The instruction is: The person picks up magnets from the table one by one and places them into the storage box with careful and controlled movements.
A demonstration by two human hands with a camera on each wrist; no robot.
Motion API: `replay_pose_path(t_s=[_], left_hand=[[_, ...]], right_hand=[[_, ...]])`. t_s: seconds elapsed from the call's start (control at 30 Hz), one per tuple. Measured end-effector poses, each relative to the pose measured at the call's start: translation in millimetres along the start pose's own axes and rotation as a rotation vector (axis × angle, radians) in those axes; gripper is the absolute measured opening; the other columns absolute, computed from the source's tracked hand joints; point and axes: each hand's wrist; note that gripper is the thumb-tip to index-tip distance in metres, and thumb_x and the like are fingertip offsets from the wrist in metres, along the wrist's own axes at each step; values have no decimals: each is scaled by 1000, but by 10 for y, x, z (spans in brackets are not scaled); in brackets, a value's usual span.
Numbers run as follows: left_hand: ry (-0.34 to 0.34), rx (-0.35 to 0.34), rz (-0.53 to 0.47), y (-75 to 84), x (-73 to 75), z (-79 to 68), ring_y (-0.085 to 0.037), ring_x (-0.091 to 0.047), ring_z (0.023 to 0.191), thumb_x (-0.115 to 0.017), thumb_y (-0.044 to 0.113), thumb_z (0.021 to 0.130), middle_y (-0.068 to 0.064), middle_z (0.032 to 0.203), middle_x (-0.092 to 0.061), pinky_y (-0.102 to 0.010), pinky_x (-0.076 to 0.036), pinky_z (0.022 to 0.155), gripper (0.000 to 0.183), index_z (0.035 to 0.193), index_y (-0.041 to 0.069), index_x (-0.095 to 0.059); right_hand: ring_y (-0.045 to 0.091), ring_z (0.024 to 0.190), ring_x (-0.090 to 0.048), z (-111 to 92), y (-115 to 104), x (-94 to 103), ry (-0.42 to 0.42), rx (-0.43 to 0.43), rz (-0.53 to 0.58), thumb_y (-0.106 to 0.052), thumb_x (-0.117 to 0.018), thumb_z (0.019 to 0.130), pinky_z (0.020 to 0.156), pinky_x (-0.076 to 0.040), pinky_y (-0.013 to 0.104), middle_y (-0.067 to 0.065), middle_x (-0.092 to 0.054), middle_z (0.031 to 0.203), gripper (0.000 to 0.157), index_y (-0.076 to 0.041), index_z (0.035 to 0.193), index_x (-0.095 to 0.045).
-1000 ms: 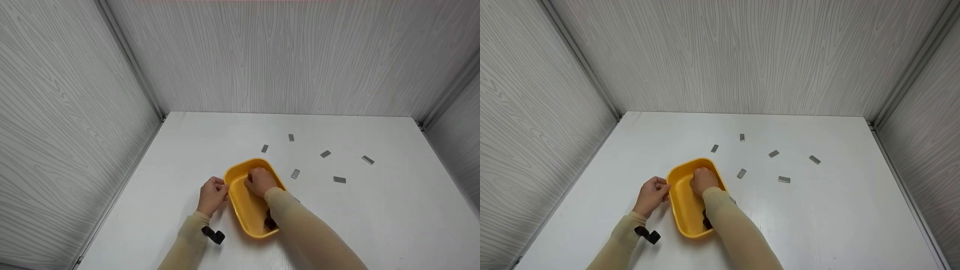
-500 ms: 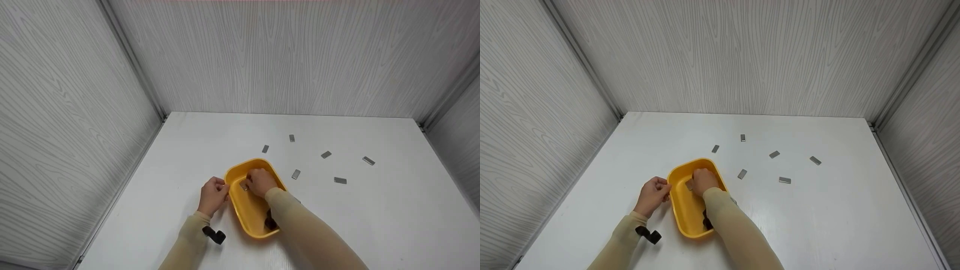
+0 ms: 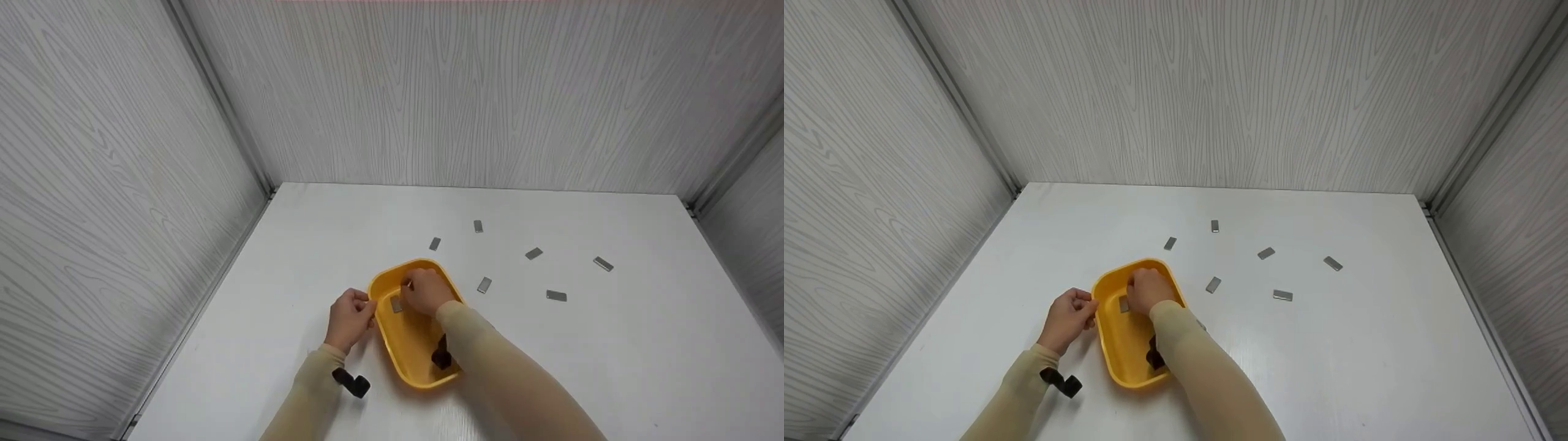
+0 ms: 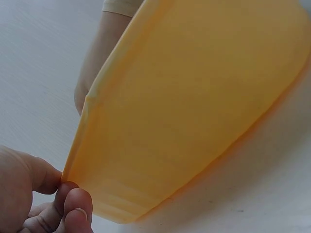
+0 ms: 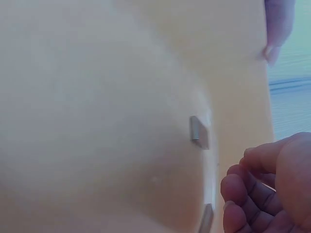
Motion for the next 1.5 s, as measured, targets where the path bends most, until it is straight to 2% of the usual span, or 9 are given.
replay_pose_path(t_s=[0.2, 0.3, 0.4, 0.53, 0.77, 0.9, 1.03, 1.27, 1.5], left_hand=[[3, 6, 18, -1, 21, 7, -16, -60, 60, -61, 12, 93, -9, 76, -63, -28, -52, 54, 18, 104, 0, -54], [14, 14, 13, 1, 26, 21, -16, -60, 59, -61, 12, 92, -9, 75, -63, -28, -51, 54, 17, 104, 1, -55], [21, 31, 2, -3, 13, 37, -16, -59, 60, -61, 12, 92, -9, 76, -63, -27, -51, 54, 17, 104, 2, -55], [22, 47, -12, -14, 4, 54, -16, -60, 61, -62, 13, 93, -13, 80, -64, -28, -53, 56, 17, 104, 3, -54], [24, 46, -45, -17, -14, 94, -16, -59, 60, -62, 14, 93, -15, 82, -63, -30, -54, 58, 18, 105, 2, -54], [27, 42, -52, -44, 5, 88, -16, -59, 59, -62, 13, 93, -13, 79, -63, -30, -54, 57, 18, 105, 1, -54], [34, 59, -64, -59, 36, 71, -17, -59, 59, -62, 14, 93, -12, 79, -62, -30, -53, 57, 18, 105, 2, -54], [52, 82, -83, -38, 38, 53, -18, -58, 60, -63, 14, 93, -14, 81, -62, -30, -53, 57, 18, 105, 3, -55], [35, 88, -77, -11, 9, 83, -18, -59, 63, -62, 15, 94, -13, 84, -62, -34, -55, 62, 20, 108, 3, -55]], right_hand=[[15, 80, -58, -32, -94, 196, 17, -32, 96, -22, -60, 95, 77, -53, 26, -1, -65, 97, 17, -12, 105, -70], [15, 80, -60, -61, -113, 372, 19, -15, 168, -23, -60, 95, 76, -54, 26, -1, -64, 97, 19, -11, 107, -70], [15, 80, -60, -104, -83, 594, 43, 29, 182, -23, -60, 95, 75, -54, 26, -1, -64, 94, 20, -9, 106, -70], [17, 82, -59, -176, 83, 869, 108, 47, 160, -24, -61, 95, 79, -53, 30, 0, -65, 94, 19, -10, 104, -71], [22, 92, -59, -260, 662, 1210, 170, -85, 188, -24, -59, 96, 85, -52, 38, 6, -65, 103, 23, -8, 111, -67], [25, 94, -59, -292, 985, 1173, 183, -162, 185, -23, -57, 96, 85, -52, 39, 10, -65, 105, 27, -5, 114, -65], [27, 96, -57, -303, 1187, 1036, 186, -223, 187, -23, -56, 95, 86, -51, 39, 13, -63, 107, 33, -2, 120, -62], [27, 98, -54, -284, 1304, 864, 179, -281, 190, -29, -60, 93, 89, -48, 40, 13, -60, 107, 42, 0, 124, -58], [28, 102, -52, -269, 1361, 757, 151, -350, 242, -36, -62, 92, 96, -46, 42, 15, -57, 117, 52, -2, 130, -53]])
Point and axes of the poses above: each hand's wrist, its own z-axis towards the middle knuckle, its own x-axis out of the back of the hand, y = z × x
